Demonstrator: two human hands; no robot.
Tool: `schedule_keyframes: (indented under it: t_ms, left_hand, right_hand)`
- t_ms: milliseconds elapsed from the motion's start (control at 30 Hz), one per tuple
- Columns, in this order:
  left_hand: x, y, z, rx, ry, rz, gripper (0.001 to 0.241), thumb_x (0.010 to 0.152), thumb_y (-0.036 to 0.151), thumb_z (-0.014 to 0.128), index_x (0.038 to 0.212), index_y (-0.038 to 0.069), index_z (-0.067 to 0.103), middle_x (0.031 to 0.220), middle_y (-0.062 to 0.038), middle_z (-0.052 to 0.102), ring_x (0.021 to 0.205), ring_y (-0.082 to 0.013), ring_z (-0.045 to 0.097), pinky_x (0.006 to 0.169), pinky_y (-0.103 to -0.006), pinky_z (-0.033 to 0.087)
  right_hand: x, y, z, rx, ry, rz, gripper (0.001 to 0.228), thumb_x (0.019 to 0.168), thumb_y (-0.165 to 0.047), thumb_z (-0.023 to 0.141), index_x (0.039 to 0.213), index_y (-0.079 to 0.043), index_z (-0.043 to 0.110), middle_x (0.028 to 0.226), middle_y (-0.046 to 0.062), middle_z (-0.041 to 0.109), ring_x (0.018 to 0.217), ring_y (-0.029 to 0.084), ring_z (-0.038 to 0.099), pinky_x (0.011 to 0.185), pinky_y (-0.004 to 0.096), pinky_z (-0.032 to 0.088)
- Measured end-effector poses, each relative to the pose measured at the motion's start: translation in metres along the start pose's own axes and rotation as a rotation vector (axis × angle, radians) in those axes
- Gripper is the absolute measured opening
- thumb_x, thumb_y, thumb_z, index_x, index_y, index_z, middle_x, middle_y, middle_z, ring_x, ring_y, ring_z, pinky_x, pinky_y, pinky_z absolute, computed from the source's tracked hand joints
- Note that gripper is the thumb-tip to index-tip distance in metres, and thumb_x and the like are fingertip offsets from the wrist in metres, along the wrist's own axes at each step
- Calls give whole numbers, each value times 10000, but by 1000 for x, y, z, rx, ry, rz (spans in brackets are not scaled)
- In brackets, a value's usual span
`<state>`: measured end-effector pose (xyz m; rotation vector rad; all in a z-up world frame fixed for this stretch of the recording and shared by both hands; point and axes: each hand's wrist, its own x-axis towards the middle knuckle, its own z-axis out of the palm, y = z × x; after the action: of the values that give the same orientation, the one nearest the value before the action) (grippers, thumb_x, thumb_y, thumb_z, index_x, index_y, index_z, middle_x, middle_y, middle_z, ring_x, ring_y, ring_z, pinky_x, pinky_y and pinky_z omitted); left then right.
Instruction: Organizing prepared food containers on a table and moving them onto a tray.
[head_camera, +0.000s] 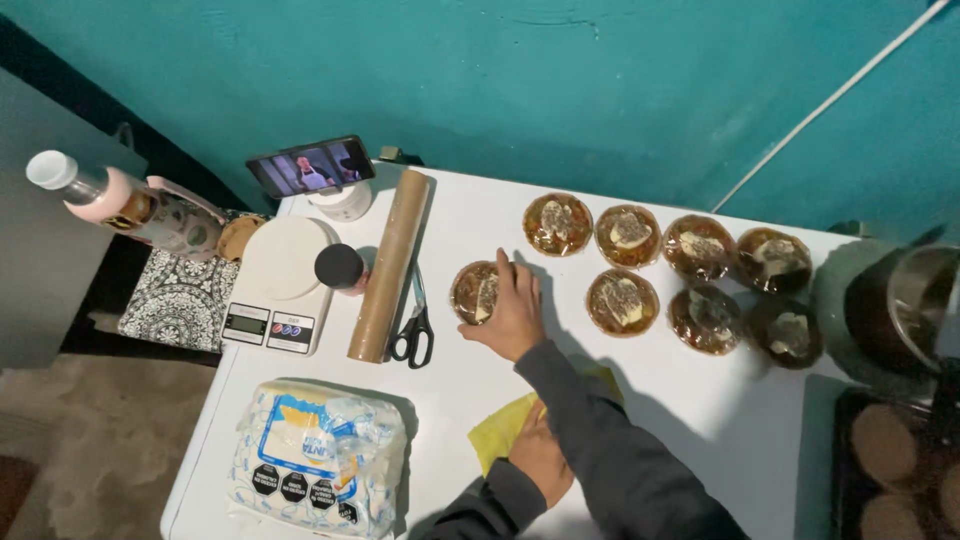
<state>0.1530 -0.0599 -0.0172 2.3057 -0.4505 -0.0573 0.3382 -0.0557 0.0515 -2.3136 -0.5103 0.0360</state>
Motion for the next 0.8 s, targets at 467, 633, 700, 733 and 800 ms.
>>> schedule_keyframes:
  t_ms: [467,633,700,733,800]
  left_hand:
    - [-2,-24,26,-13,34,28,655,758,187,757,1369,58,561,1524,-170,544,1549,-330,434,1307,-549,231]
    - [2,-25,23,-100,-71,-8,985,721,149,816,1619,84,415,1728,-112,333,1612,-275,270,1279,-537,141]
    - [1,-25,24,-96,-69,-11,984,725,153,819,1619,84,414,1733,-115,329,1613,-277,267,1280,-537,142]
    - [0,-24,24,-91,-68,-8,983,728,157,821,1619,84,412,1737,-119,326,1615,-278,264,1281,-537,143]
    - [-3,-28,36,-77,-54,0,988,726,173,832,1621,82,423,1741,-115,323,1619,-273,259,1283,-535,148]
  right_hand:
    - [123,70,-23,-313,-120,154,1278,713,-554,870,1624,10,174,1627,321,206,1486,480,216,1194,622,173]
    - [148,110,-39,-566,-294,256,1426,561,-544,970,1597,-14,146,1511,353,223,1380,523,232,1135,620,253]
    - [154,101,-39,-557,-319,277,1414,558,-527,963,1604,-11,164,1493,331,280,1353,507,299,1127,602,307]
    - [156,96,-40,-548,-338,299,1402,555,-511,956,1611,-8,182,1476,308,336,1326,490,365,1120,583,361]
    - [162,75,-36,-545,-347,291,1401,553,-511,960,1603,4,188,1464,305,344,1320,485,372,1106,591,364]
